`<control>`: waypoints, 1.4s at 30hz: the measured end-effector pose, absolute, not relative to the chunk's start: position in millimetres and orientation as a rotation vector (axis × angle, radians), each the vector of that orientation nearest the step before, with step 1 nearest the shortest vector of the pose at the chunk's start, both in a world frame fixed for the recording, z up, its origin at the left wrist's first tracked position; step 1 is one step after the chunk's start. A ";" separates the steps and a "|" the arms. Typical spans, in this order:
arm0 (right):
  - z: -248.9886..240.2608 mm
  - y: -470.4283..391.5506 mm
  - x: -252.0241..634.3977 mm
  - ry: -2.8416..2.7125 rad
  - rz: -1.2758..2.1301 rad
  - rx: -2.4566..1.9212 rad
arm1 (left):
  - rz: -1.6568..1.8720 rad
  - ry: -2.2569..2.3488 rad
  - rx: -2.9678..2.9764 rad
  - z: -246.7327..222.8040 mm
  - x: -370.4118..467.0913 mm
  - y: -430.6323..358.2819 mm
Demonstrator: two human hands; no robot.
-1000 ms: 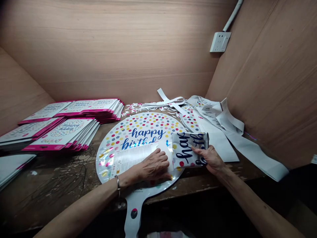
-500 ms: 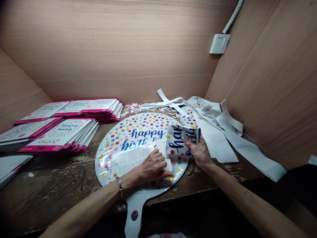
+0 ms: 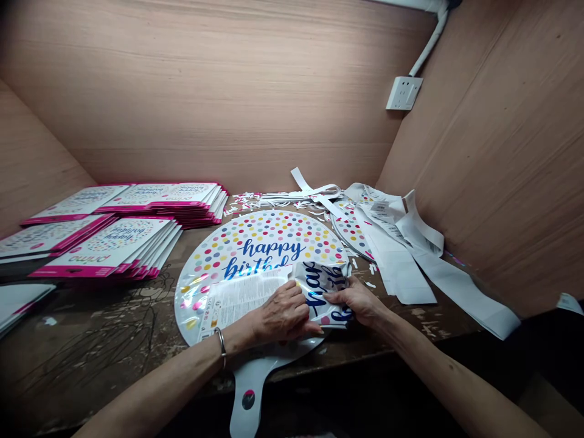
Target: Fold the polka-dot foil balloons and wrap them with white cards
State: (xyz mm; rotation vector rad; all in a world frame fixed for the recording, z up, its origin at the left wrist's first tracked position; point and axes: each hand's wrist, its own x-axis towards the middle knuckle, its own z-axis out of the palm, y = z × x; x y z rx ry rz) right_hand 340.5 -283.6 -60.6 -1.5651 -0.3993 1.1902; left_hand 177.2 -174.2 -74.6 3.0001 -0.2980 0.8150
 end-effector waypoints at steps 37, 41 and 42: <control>-91.0 -243.4 321.4 -2.388 0.234 -1.423 | 0.601 -0.436 2.958 -78.3 178.6 -173.8; -92.0 -229.0 307.3 -2.237 0.283 -1.518 | 0.435 -0.463 2.983 -43.9 159.2 -149.7; -89.3 -227.3 305.6 -2.193 0.307 -1.539 | 0.421 -0.333 3.014 -35.2 148.3 -141.0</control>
